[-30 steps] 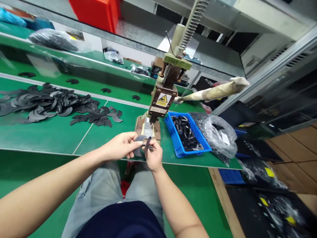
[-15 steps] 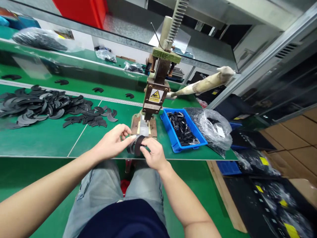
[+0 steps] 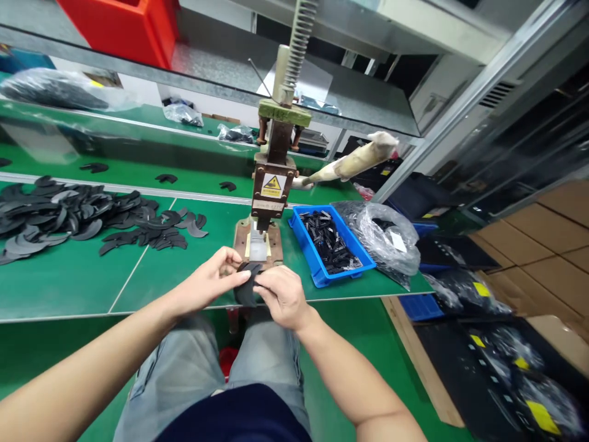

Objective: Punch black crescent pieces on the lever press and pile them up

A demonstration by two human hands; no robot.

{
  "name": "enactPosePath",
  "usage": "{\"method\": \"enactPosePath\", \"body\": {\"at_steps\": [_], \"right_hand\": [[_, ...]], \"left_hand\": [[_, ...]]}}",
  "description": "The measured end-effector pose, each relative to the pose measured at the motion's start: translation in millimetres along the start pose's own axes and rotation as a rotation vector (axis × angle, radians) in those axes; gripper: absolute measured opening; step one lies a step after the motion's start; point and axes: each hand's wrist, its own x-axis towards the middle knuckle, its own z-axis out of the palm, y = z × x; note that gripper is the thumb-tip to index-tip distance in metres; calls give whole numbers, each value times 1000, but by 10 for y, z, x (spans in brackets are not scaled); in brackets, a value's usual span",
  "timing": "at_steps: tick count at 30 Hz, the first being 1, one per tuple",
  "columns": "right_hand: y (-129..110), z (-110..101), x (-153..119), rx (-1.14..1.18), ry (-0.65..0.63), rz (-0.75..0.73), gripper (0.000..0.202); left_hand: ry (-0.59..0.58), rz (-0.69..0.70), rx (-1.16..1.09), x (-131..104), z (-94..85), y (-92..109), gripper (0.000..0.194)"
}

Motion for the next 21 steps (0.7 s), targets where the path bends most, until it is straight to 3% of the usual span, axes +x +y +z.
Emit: {"method": "enactPosePath", "body": {"at_steps": [2, 4, 7, 10, 15, 21], "right_hand": [[-31, -112, 31, 51, -54, 40, 14], [-74, -223, 65, 161, -123, 178, 16], [-118, -359, 113, 324, -207, 467, 16], [-23, -480, 197, 302, -246, 629, 15], [627, -820, 595, -182, -252, 670, 15], [1693, -1461, 1444, -618, -135, 723, 27]], "left_hand": [[-125, -50, -89, -35, 32, -13, 46], [-219, -86, -132, -58, 70, -72, 43], [-193, -57, -138, -54, 110, -237, 39], [-165, -52, -58, -9, 101, -462, 41], [-42, 15, 266, 33, 57, -864, 43], [-50, 201, 559, -4, 109, -1100, 32]]}}
